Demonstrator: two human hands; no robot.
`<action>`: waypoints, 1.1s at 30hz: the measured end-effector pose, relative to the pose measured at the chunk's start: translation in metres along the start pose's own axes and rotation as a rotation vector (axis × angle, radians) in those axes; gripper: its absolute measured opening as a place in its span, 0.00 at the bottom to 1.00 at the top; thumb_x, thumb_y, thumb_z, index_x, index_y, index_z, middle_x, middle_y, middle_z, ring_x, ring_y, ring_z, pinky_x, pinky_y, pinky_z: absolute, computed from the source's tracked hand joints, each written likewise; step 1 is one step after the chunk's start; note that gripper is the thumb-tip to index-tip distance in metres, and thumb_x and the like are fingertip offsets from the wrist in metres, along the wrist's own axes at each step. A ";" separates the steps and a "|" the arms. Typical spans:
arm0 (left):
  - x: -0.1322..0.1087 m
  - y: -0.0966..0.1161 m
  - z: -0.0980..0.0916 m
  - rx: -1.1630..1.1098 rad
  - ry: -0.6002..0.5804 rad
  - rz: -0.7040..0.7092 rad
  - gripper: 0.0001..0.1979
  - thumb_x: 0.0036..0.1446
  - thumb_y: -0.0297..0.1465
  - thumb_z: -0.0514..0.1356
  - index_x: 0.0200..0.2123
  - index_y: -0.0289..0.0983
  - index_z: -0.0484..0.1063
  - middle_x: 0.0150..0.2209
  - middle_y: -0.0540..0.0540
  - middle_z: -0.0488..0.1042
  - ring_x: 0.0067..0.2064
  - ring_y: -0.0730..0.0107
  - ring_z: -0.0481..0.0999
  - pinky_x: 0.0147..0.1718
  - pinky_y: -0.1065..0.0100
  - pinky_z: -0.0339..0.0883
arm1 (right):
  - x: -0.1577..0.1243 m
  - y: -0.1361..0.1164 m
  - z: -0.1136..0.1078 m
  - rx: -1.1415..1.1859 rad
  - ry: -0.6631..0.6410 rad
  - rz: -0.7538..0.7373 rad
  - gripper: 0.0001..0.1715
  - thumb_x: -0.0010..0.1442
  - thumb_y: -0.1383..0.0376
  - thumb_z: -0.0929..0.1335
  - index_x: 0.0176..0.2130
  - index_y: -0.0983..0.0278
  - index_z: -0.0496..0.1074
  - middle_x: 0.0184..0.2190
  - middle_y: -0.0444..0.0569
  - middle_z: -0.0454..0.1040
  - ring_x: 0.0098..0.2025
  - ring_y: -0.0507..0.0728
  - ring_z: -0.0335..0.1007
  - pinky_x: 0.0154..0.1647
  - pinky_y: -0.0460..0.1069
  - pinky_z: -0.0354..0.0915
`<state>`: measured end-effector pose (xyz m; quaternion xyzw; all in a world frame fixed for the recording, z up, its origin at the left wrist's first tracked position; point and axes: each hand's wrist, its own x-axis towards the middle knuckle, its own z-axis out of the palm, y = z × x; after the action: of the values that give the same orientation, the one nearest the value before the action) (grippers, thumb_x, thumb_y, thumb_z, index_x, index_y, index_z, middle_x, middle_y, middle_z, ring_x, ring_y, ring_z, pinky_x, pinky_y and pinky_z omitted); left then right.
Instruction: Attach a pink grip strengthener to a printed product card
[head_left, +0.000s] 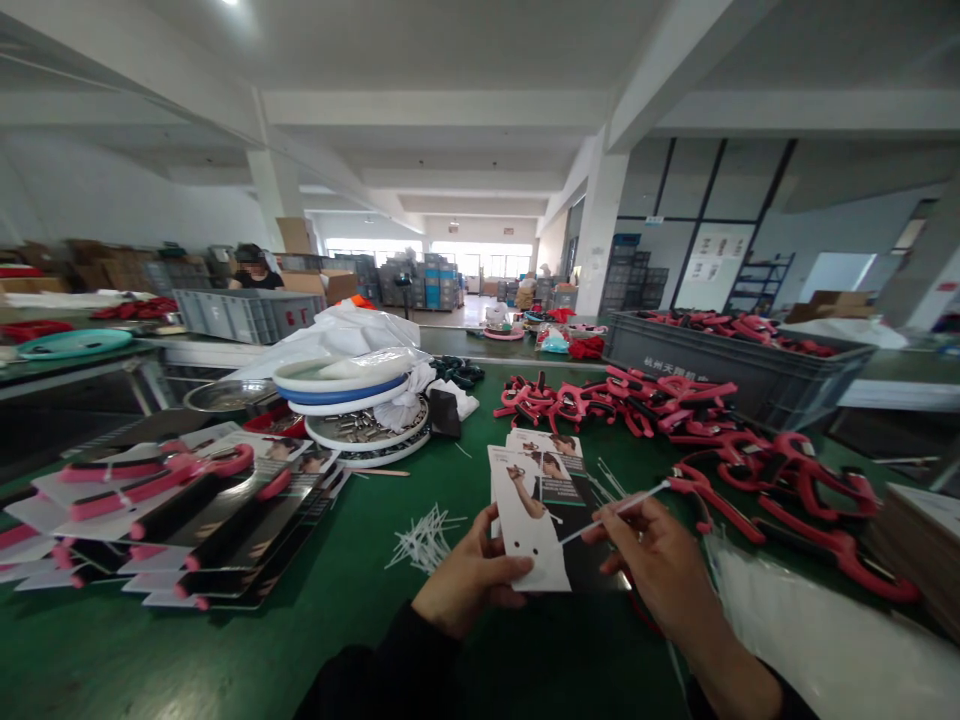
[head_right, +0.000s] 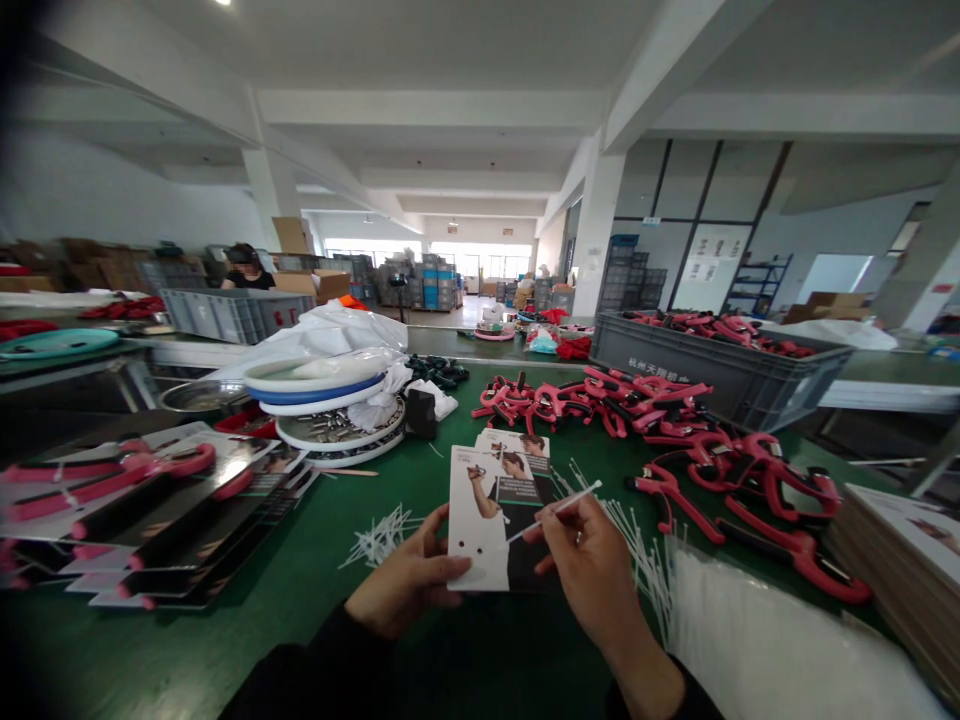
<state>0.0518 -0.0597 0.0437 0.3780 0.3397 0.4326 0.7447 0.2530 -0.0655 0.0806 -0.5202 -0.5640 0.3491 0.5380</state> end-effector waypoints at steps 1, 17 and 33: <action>0.000 0.000 0.001 -0.007 -0.003 0.000 0.43 0.39 0.25 0.68 0.56 0.41 0.49 0.38 0.45 0.74 0.30 0.67 0.76 0.21 0.74 0.68 | -0.002 -0.002 0.001 -0.006 0.003 -0.016 0.19 0.51 0.52 0.68 0.31 0.64 0.64 0.27 0.48 0.73 0.29 0.56 0.73 0.19 0.46 0.69; 0.003 -0.012 0.014 -0.064 0.012 0.114 0.48 0.38 0.27 0.70 0.58 0.47 0.47 0.46 0.42 0.72 0.37 0.62 0.76 0.25 0.72 0.68 | -0.015 0.012 0.024 -0.082 0.019 -0.105 0.13 0.55 0.55 0.65 0.31 0.62 0.65 0.29 0.48 0.71 0.29 0.56 0.71 0.20 0.47 0.68; 0.021 -0.040 0.026 -0.223 0.121 0.225 0.15 0.36 0.32 0.71 0.29 0.33 0.73 0.26 0.46 0.77 0.25 0.76 0.74 0.28 0.75 0.67 | 0.000 0.018 0.021 -0.031 -0.036 0.137 0.09 0.45 0.61 0.67 0.20 0.64 0.66 0.17 0.40 0.65 0.23 0.51 0.60 0.24 0.45 0.56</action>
<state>0.0972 -0.0619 0.0180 0.3019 0.2895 0.5702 0.7070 0.2367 -0.0581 0.0594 -0.5595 -0.5418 0.3856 0.4947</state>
